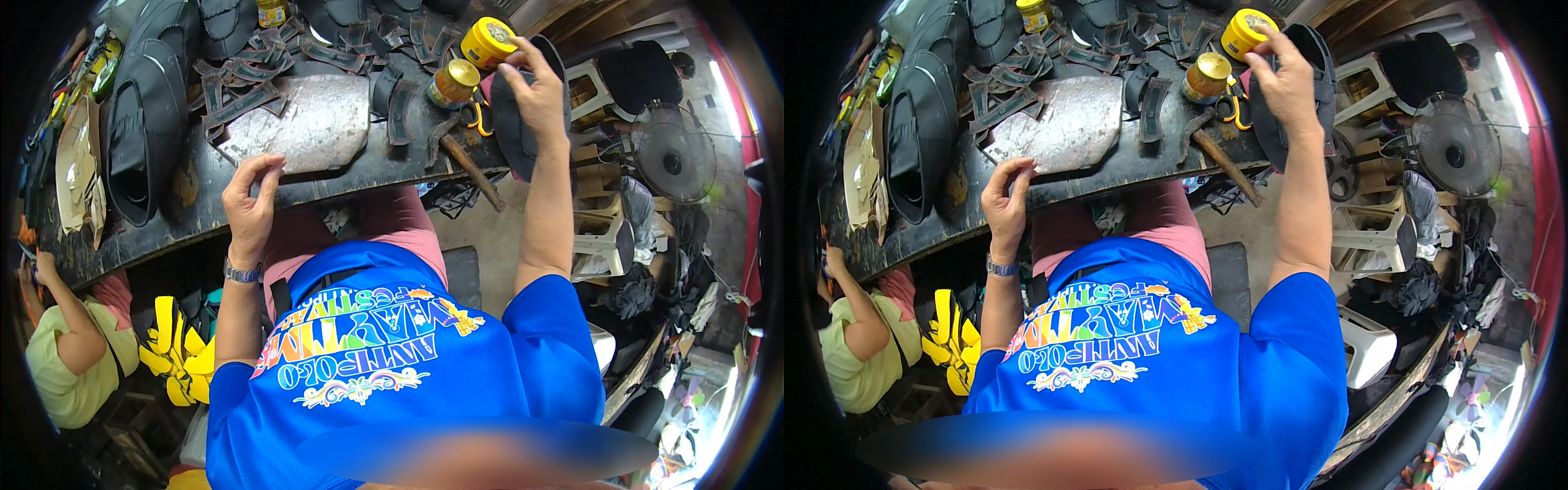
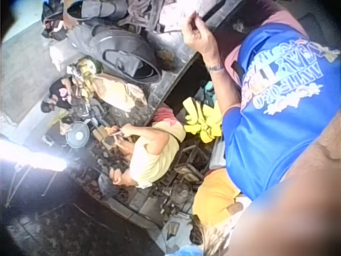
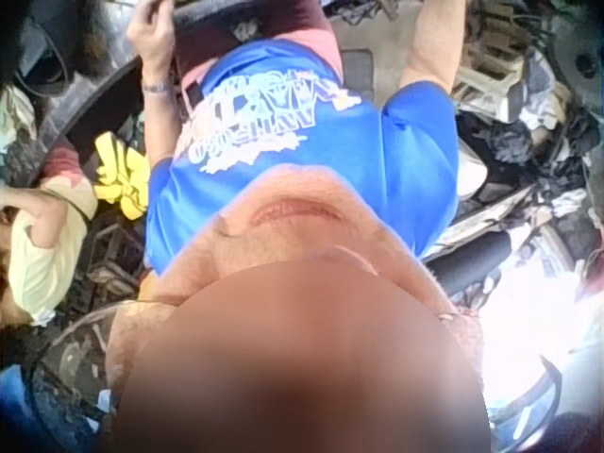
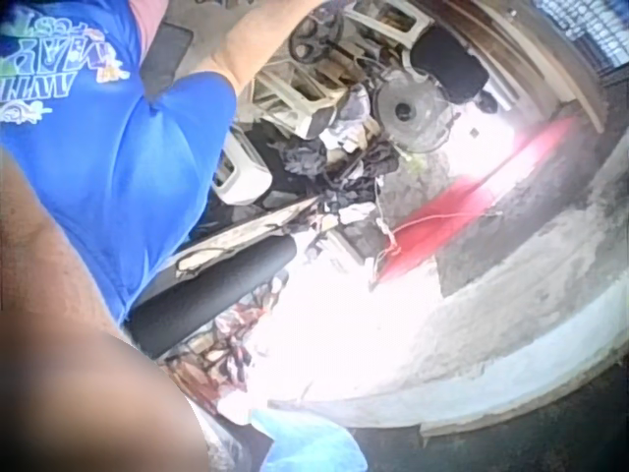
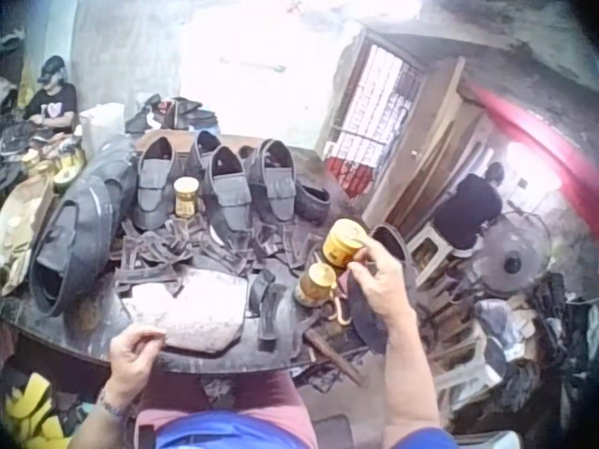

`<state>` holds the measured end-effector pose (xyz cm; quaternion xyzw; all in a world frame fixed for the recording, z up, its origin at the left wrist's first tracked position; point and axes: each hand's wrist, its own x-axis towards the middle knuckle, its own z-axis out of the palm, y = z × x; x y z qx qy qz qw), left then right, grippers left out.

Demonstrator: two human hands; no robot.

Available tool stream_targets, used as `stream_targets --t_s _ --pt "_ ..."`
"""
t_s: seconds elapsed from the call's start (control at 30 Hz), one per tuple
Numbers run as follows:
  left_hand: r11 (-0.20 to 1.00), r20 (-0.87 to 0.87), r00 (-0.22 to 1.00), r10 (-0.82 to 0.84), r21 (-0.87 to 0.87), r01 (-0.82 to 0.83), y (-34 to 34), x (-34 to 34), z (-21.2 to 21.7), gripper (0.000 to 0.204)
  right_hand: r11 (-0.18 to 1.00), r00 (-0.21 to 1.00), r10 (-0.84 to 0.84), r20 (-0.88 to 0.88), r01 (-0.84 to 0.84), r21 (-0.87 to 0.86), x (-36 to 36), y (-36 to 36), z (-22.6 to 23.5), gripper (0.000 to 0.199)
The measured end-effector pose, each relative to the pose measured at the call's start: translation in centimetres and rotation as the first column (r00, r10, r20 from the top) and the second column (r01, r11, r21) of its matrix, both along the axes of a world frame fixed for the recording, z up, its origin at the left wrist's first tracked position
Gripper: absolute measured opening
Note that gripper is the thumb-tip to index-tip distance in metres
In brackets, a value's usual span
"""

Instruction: The person inspects a pair of black slip-on shoes, then uses a hammer to tap the interior lining of one shoe. They pick up a small black strap, attach it to the shoe's upper, and tap it with the hammer. The process is repeated on the second shoe. Finally, the person holds both shoes together to compare them.

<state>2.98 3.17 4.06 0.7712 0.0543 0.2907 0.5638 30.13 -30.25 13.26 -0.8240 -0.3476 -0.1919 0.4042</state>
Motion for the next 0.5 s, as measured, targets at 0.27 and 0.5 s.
stream_targets --t_s 0.27,0.5 --pt "0.862 0.124 0.989 0.08 0.489 -0.131 -1.4 2.1 -0.6 0.017 0.994 0.992 0.073 -0.108 -0.064 0.087 2.3 3.6 1.3 0.033" --pt "0.759 0.026 0.984 0.175 0.633 -0.152 -2.0 2.2 -0.5 0.017 0.902 0.985 -0.174 0.015 0.166 -0.399 17.3 8.0 3.1 0.034"
